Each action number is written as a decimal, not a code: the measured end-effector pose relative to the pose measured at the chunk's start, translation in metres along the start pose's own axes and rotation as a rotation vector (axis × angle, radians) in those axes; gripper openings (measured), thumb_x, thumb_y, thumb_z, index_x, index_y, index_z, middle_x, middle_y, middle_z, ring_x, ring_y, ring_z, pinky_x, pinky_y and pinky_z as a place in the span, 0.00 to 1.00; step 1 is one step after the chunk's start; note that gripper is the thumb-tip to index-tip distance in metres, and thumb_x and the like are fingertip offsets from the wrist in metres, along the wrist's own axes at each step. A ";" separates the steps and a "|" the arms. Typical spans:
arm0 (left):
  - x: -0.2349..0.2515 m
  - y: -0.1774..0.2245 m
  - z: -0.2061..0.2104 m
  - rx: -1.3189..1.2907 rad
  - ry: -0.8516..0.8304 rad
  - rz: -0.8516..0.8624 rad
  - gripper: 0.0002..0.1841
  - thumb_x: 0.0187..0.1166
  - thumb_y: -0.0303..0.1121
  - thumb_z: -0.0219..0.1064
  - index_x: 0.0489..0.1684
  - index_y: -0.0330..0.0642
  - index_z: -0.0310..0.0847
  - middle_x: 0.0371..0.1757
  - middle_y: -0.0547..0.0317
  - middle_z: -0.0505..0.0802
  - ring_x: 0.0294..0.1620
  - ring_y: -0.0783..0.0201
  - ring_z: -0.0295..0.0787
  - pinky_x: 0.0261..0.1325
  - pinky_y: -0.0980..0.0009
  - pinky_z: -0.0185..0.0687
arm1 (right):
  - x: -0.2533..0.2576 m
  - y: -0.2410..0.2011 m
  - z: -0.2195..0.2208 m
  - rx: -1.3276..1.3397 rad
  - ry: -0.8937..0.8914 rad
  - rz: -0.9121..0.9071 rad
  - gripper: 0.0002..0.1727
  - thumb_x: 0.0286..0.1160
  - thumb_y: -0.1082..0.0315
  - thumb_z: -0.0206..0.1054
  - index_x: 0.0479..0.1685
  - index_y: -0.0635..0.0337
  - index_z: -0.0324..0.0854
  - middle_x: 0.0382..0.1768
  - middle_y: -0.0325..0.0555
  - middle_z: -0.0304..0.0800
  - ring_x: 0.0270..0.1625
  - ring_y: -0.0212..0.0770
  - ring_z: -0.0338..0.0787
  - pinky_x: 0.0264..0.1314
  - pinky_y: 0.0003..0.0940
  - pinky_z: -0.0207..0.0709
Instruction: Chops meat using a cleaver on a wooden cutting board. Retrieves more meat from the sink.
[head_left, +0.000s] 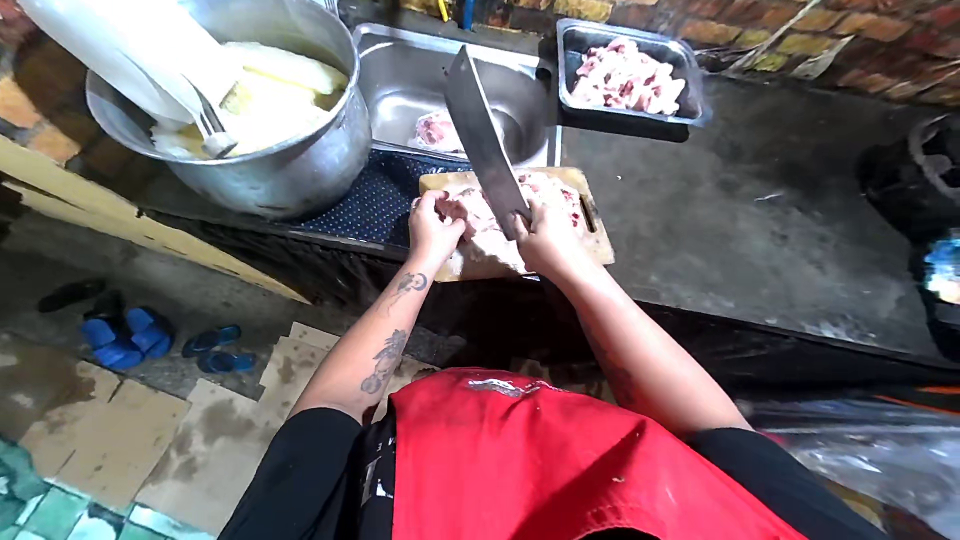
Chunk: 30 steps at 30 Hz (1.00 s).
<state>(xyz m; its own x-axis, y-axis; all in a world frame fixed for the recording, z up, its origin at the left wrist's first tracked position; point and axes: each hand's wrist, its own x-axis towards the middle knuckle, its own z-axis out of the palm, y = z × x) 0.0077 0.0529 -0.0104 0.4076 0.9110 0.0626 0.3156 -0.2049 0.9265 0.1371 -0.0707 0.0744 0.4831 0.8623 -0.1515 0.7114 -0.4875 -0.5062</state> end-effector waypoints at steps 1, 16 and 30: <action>-0.003 -0.001 0.001 0.020 0.030 0.020 0.25 0.65 0.24 0.77 0.64 0.29 0.80 0.64 0.36 0.87 0.60 0.48 0.88 0.66 0.53 0.84 | 0.000 0.000 0.006 -0.026 -0.025 0.007 0.22 0.93 0.56 0.53 0.66 0.65 0.80 0.47 0.63 0.90 0.50 0.62 0.92 0.54 0.65 0.82; 0.003 -0.017 0.005 -0.054 0.064 0.142 0.10 0.72 0.26 0.73 0.47 0.30 0.89 0.51 0.44 0.94 0.54 0.56 0.92 0.64 0.59 0.86 | -0.017 -0.048 -0.044 0.177 0.619 -0.463 0.15 0.93 0.59 0.52 0.54 0.62 0.78 0.23 0.39 0.82 0.20 0.34 0.85 0.26 0.38 0.85; 0.015 0.001 -0.005 0.179 -0.165 0.102 0.21 0.66 0.23 0.73 0.61 0.32 0.86 0.62 0.41 0.91 0.66 0.48 0.88 0.72 0.48 0.80 | 0.023 -0.026 0.022 -0.288 -0.245 0.156 0.19 0.93 0.57 0.53 0.55 0.66 0.80 0.44 0.64 0.89 0.44 0.61 0.93 0.47 0.62 0.84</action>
<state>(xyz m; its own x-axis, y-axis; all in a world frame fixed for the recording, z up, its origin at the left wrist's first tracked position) 0.0098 0.0683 -0.0071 0.5744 0.8149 0.0774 0.4062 -0.3659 0.8374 0.1182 -0.0349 0.0652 0.4859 0.7650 -0.4227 0.7698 -0.6036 -0.2075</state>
